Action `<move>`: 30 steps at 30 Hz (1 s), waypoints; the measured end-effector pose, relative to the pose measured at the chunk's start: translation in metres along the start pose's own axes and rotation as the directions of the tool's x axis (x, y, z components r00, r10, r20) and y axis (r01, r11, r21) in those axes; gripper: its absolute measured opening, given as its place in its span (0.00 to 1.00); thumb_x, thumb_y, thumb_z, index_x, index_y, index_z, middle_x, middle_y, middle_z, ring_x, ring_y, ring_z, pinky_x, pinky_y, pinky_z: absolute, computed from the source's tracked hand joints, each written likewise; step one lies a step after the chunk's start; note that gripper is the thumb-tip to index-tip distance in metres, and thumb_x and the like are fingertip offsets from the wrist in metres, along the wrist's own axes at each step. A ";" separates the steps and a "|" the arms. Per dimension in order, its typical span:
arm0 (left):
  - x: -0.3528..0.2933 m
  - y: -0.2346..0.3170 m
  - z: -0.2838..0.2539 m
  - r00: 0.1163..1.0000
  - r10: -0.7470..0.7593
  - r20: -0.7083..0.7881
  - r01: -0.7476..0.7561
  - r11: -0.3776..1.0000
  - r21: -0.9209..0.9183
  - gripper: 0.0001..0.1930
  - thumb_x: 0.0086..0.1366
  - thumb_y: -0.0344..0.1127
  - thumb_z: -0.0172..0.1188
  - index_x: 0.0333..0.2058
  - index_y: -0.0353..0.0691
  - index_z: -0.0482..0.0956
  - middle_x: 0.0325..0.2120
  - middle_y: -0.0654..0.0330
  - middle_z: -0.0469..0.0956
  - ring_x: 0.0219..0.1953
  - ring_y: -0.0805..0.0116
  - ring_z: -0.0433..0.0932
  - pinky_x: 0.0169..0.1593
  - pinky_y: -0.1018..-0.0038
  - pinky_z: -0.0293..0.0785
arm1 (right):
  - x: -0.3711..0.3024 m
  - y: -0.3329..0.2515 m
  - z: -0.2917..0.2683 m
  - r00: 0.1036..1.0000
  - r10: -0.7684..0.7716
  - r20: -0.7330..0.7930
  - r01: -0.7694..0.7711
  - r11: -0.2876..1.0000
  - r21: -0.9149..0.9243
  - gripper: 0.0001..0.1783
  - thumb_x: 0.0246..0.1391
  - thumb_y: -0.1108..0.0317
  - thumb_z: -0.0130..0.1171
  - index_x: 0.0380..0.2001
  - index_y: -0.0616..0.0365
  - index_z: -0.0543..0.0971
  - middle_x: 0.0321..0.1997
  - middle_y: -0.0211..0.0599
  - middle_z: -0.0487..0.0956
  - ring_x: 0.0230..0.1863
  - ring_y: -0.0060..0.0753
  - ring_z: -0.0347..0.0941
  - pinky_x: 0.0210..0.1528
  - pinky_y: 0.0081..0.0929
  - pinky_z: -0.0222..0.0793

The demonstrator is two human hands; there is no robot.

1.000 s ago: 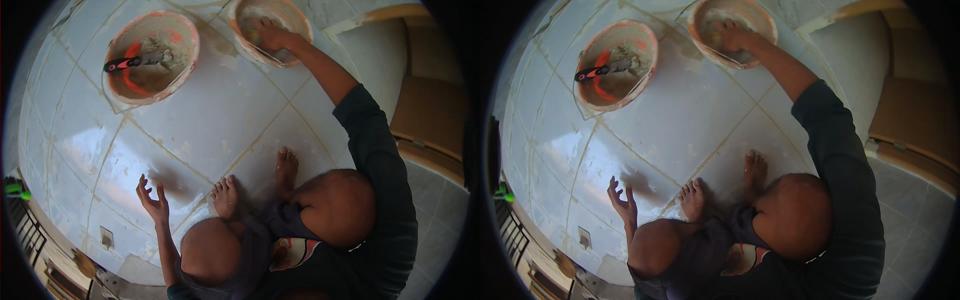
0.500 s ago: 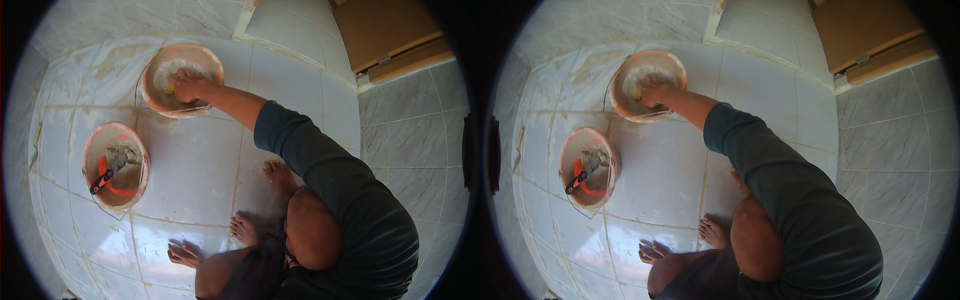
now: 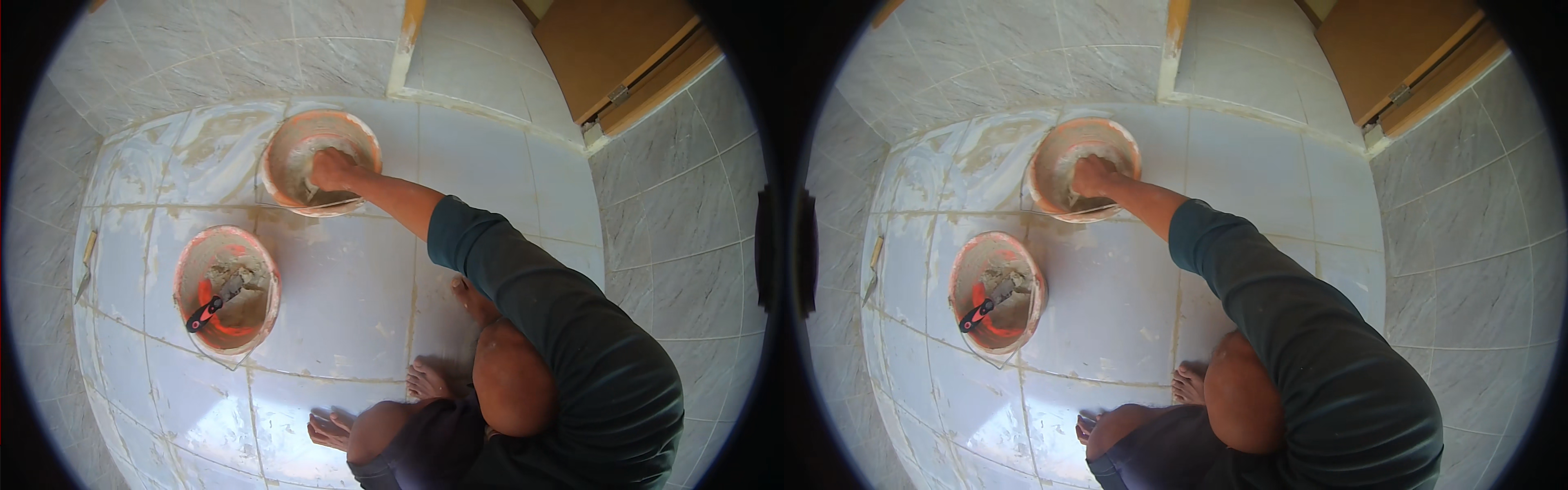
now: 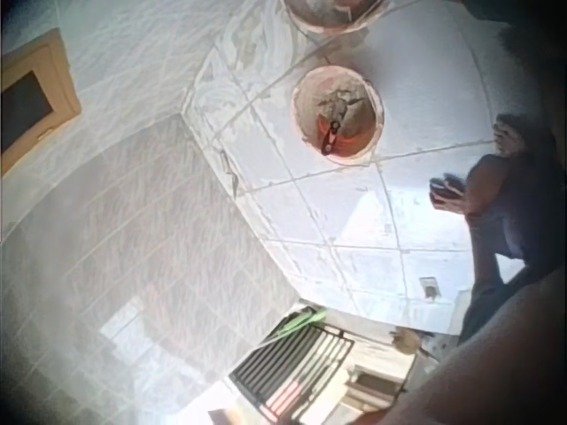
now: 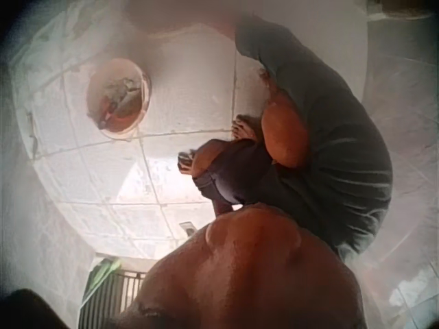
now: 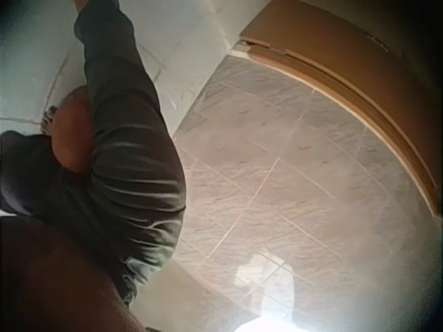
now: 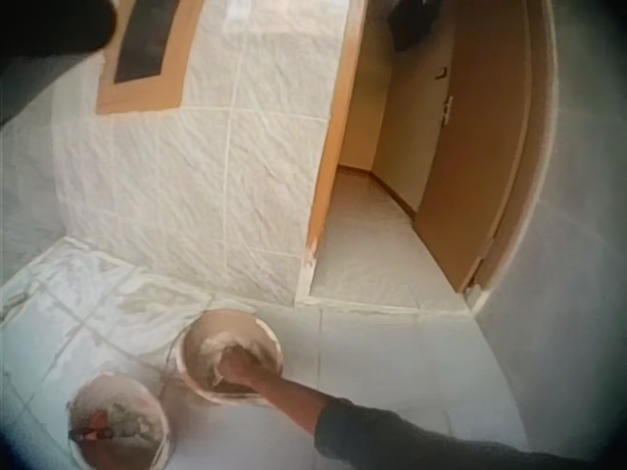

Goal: The person applies grout to the joints between floor tiles using a spatula and a hand float, then wipes the excess material away using a damp sponge and a bucket of water.

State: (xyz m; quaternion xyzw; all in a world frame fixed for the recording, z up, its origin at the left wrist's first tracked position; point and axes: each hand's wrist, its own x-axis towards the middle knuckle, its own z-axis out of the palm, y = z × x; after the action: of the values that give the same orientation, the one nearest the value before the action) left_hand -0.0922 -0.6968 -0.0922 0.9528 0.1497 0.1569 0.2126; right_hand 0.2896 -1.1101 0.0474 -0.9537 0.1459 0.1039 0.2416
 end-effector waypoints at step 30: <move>-0.024 -0.011 -0.039 0.965 0.019 0.260 0.025 0.986 -0.163 0.29 0.67 0.53 0.54 0.59 0.40 0.65 0.53 0.46 0.65 0.59 0.46 0.64 0.61 0.54 0.60 | 0.128 0.105 -0.005 0.926 -0.374 -0.049 0.302 0.813 -0.498 0.23 0.62 0.56 0.52 0.41 0.70 0.78 0.43 0.65 0.78 0.45 0.60 0.77 0.47 0.47 0.71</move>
State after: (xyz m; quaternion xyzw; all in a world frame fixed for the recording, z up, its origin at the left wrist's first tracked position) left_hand -0.1309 -0.6821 -0.0688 0.9440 0.1083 0.0417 0.3089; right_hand 0.3759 -1.2305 -0.0280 -0.9990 -0.0395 0.0228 0.0002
